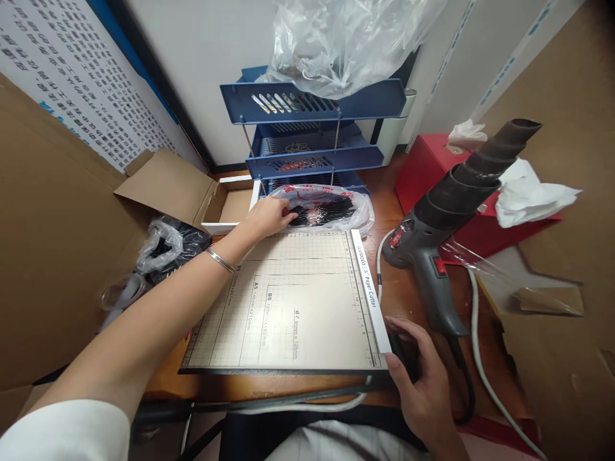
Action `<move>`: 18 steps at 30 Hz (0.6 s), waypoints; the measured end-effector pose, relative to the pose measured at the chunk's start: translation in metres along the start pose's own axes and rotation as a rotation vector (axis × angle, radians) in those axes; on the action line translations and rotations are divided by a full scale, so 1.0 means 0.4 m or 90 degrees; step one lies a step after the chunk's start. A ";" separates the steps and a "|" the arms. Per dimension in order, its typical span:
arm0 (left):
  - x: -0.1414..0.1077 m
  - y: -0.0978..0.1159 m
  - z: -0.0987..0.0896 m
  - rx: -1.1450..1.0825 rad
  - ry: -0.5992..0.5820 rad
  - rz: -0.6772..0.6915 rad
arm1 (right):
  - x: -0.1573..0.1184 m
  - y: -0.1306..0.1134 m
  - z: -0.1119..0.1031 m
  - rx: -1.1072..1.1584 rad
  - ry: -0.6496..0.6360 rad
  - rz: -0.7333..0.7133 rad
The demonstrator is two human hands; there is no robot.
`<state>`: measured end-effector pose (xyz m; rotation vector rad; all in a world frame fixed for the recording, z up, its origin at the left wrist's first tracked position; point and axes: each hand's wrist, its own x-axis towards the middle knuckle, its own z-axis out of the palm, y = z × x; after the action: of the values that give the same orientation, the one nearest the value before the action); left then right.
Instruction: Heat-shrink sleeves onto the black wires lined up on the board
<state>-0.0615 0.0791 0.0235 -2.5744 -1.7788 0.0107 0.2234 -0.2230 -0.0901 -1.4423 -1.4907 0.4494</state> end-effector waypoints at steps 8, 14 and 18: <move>0.040 0.061 -0.018 0.011 0.019 -0.081 | -0.006 -0.033 0.014 0.044 0.041 0.106; 0.103 0.102 0.015 0.026 -0.040 -0.066 | -0.002 0.000 0.007 0.009 0.023 0.016; 0.102 0.114 0.025 0.032 -0.055 -0.059 | -0.003 0.002 0.006 -0.005 0.021 0.017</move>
<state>-0.0047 0.1014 0.0131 -2.4914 -1.8980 0.1671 0.2217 -0.2231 -0.0924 -1.4700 -1.4505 0.4347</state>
